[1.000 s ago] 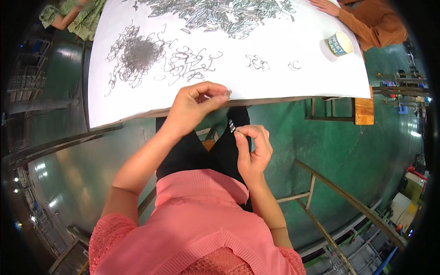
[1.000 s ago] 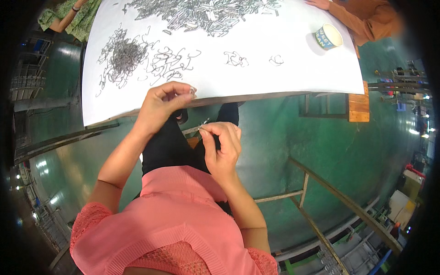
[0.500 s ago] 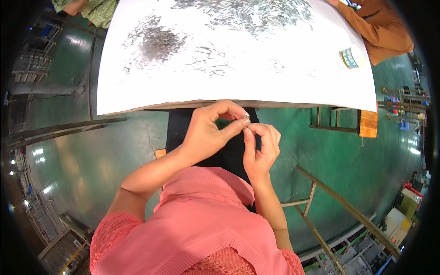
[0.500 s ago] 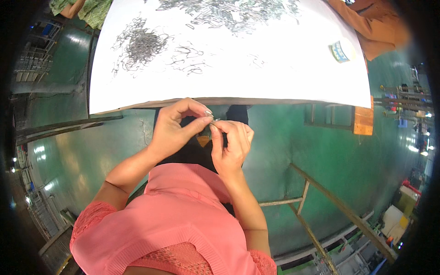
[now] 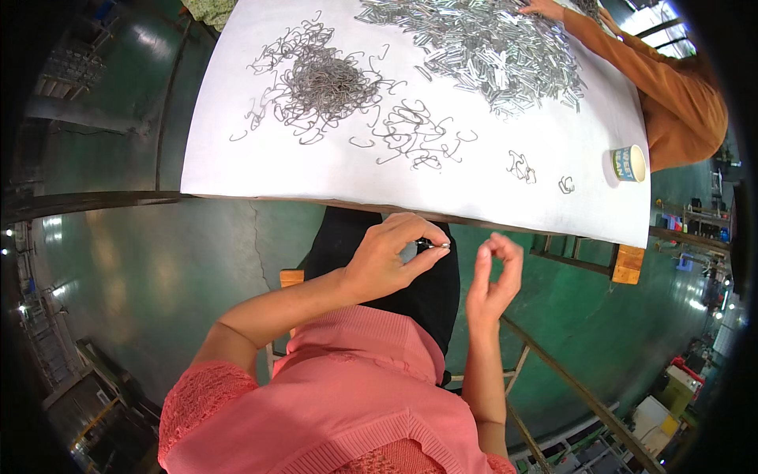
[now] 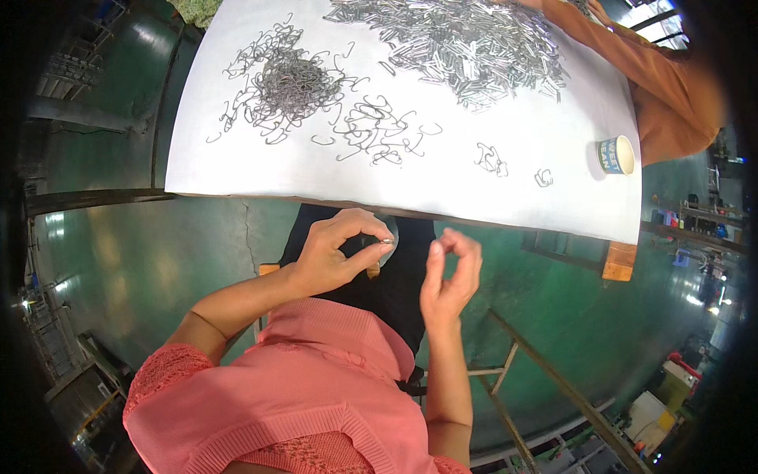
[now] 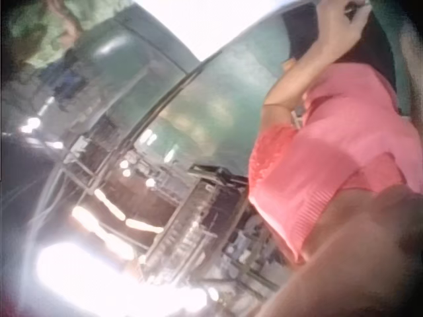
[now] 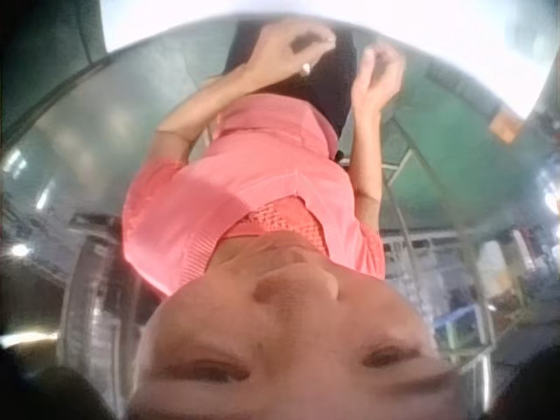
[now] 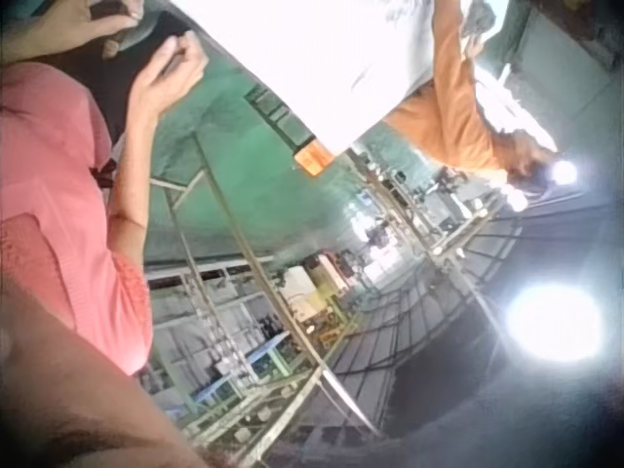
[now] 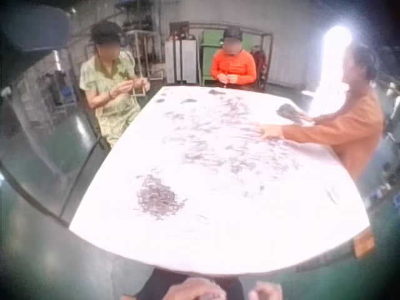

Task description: The person sits at a table and repeatedly picks up small metal hooks and cylindrical metal pieces, joining them by hand. They place the assembled units onto a wooden rack nearby. The process is repetitive, with the person handling items one at a time.

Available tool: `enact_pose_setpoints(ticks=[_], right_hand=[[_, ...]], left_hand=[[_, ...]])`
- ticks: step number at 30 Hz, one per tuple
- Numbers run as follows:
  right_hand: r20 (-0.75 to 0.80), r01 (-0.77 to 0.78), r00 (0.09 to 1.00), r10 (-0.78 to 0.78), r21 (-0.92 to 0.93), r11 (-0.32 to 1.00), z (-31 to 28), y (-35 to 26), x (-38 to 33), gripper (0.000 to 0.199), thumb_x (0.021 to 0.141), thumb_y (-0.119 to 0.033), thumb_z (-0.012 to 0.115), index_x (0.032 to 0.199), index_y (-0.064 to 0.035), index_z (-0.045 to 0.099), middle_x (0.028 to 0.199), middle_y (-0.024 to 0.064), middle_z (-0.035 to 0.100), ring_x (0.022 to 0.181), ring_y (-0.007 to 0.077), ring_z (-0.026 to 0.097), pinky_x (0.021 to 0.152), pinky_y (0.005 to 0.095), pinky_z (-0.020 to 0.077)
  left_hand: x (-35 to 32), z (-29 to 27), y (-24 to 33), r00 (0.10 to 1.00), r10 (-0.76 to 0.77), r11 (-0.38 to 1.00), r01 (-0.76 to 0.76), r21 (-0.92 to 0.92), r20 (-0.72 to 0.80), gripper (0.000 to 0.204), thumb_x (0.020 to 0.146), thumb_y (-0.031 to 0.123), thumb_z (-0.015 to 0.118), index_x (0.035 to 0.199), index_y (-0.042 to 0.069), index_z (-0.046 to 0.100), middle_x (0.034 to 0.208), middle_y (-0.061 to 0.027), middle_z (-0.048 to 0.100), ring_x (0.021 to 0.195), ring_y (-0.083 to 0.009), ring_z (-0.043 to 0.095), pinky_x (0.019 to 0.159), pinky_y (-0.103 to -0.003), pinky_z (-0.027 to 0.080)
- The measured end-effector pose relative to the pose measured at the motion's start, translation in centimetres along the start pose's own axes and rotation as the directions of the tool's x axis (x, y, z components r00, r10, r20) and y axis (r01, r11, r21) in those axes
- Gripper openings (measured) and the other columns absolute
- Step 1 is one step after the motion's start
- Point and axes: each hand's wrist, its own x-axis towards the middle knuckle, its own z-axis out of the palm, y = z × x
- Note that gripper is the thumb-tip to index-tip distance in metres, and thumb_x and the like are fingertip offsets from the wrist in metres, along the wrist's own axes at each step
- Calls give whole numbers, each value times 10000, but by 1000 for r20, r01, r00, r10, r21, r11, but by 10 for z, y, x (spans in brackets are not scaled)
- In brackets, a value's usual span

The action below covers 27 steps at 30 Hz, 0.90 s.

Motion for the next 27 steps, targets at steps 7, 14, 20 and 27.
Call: enact_pose_setpoints(ticks=[7,14,20,27], right_hand=[[314,-196,924,220,-105,975,41,-10,86,262,960,-199,529,1179,-89,622,1171,181,609,1041,326,578,906,421,435],[374,189,914,-156,-51,981,88,-28,130,783,765,-160,756,1444,-251,377,1560,182,131,1407,471,149,1112,546,228],[569,422,804,-175,-337,842,112,-10,136,513,735,-67,741,1212,-176,587,1278,117,499,1192,357,473,966,508,395],[491,436,828,-271,-261,861,138,12,133,100,750,-95,727,841,-108,688,832,21,610,770,239,601,688,387,432]], left_hand=[[-4,-15,-32,999,20,1000,-19,-13,29,150,776,25,719,901,64,646,859,-42,671,814,-207,633,825,-353,478],[-9,-21,-48,999,14,999,-13,-33,29,159,762,37,727,893,85,652,853,-29,673,809,-207,633,853,-377,472],[-12,-22,-52,999,15,998,-13,-54,37,171,756,44,731,904,86,656,863,-27,676,808,-213,627,850,-372,468],[-11,-24,-54,999,11,998,-9,-56,47,182,751,41,731,913,85,660,867,-22,675,807,-223,617,836,-371,467]])
